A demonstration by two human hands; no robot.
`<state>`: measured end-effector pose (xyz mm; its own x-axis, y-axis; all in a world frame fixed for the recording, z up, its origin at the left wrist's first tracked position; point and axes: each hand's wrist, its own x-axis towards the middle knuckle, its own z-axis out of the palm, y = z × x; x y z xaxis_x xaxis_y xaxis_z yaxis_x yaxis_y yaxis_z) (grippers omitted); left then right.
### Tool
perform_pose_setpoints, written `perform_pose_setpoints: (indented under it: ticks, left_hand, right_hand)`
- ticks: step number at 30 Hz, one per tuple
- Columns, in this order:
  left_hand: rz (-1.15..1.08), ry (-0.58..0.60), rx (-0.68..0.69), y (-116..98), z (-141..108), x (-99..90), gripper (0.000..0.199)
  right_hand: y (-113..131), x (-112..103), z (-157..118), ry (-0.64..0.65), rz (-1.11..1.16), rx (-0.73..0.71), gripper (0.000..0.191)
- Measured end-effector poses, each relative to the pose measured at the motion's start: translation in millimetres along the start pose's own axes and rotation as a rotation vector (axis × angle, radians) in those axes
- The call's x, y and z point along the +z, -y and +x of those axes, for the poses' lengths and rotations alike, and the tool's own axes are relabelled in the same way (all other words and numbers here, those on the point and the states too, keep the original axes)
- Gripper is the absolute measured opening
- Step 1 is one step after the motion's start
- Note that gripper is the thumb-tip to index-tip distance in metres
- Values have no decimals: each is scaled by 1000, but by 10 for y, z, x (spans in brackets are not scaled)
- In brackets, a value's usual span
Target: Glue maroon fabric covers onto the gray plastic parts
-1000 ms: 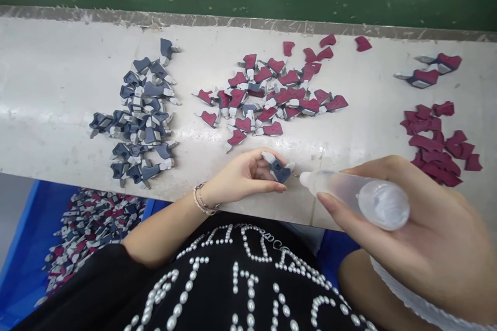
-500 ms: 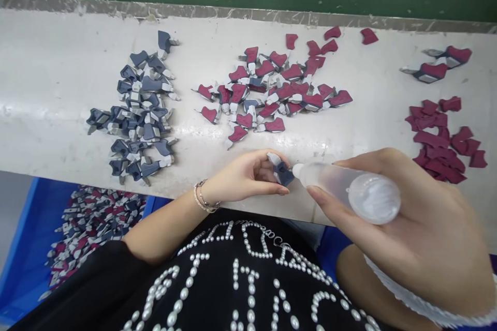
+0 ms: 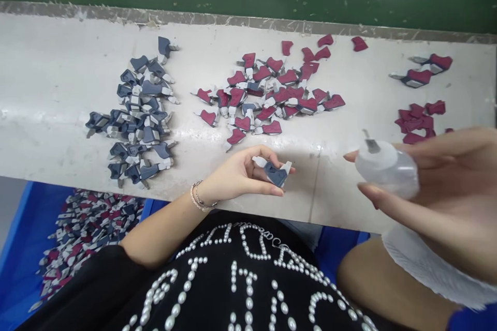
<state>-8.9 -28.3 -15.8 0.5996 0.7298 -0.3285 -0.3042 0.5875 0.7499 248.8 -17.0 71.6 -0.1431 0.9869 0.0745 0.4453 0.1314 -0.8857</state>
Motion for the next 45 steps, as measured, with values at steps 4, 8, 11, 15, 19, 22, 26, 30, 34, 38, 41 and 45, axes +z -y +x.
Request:
perform_pose_setpoints:
  ticks: [4, 8, 11, 15, 19, 22, 26, 30, 34, 38, 41, 45]
  left_hand:
    - [66, -21, 13, 8, -8, -19, 43]
    - [167, -75, 48, 26, 3, -39, 44]
    - [234, -101, 68, 27, 11, -30, 44]
    - [309, -133, 46, 29, 25, -5, 44]
    - [338, -144, 23, 29, 35, 8, 41]
    - [352, -168, 11, 31, 27, 12, 42]
    - [373, -174, 40, 38, 11, 25, 44]
    - [416, -179, 104, 48, 10, 46, 45]
    - [420, -202, 148, 85, 7, 80, 47]
    - [353, -284, 185, 192, -51, 159, 46]
    - [282, -348, 196, 287, -139, 233, 46]
    - [298, -369, 194, 350, -249, 291, 41]
  right_hand:
    - [-208, 235, 190, 134, 58, -4, 38]
    - [-465, 564, 303, 235, 53, 46, 30]
    - [-594, 674, 279, 264, -3, 29, 37]
    - [-618, 350, 112, 206, -231, 33, 55]
    - [-678, -309, -64, 114, -568, 131, 27]
    - [-876, -662, -83, 125, -748, 218, 27]
    - [-1170, -760, 22, 168, -852, 321, 28]
    - [-1336, -705, 187, 243, -836, 334, 27]
    - [-1438, -728, 333, 353, -764, 279, 25]
    - [-1514, -798, 385, 465, -693, 171, 22]
    - [-1536, -822, 402, 490, -687, 138, 22]
    - [-1493, -785, 421, 399, -714, 153, 23]
